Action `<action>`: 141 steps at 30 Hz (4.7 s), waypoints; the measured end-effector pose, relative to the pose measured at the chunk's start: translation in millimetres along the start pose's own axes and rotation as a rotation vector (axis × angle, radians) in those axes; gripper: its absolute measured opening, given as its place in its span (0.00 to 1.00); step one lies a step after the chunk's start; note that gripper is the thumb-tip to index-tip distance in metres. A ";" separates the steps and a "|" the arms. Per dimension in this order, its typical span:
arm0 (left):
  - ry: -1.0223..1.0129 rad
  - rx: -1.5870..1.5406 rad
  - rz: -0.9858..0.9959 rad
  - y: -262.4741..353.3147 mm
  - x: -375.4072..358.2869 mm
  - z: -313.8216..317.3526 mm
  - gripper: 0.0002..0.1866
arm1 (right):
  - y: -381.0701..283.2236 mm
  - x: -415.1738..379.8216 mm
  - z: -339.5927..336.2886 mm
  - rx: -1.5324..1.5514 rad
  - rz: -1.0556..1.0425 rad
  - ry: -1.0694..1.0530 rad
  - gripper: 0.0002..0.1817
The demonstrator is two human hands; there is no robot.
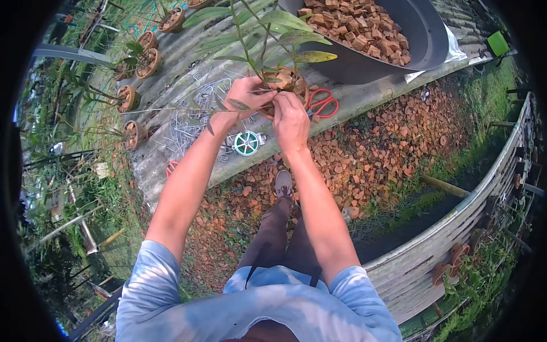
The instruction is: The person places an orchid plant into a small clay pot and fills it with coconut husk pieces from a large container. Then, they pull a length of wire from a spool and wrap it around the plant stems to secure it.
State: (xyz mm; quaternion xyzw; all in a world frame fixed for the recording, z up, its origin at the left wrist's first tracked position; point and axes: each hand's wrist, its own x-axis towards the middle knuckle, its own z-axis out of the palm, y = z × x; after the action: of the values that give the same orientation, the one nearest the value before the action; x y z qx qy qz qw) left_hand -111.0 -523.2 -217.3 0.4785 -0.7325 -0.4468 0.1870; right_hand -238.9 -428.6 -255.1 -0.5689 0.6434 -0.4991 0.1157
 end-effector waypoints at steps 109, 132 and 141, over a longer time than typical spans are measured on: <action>-0.152 0.229 0.208 -11.4 14.7 -9.7 0.16 | 6.9 16.0 1.9 0.253 0.499 -0.135 0.07; -0.256 0.186 0.149 -4.0 18.2 -17.5 0.18 | 16.4 19.8 -10.4 -0.144 0.080 -0.201 0.08; -0.241 0.136 0.173 -2.2 17.0 -17.6 0.17 | 12.8 22.4 -14.5 -0.100 0.131 -0.220 0.08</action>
State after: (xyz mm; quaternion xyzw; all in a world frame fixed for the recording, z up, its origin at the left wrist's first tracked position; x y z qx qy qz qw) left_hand -105.5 -546.7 -212.4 0.3682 -0.8166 -0.4325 0.1027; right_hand -264.5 -442.1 -248.7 -0.5821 0.6866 -0.3922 0.1894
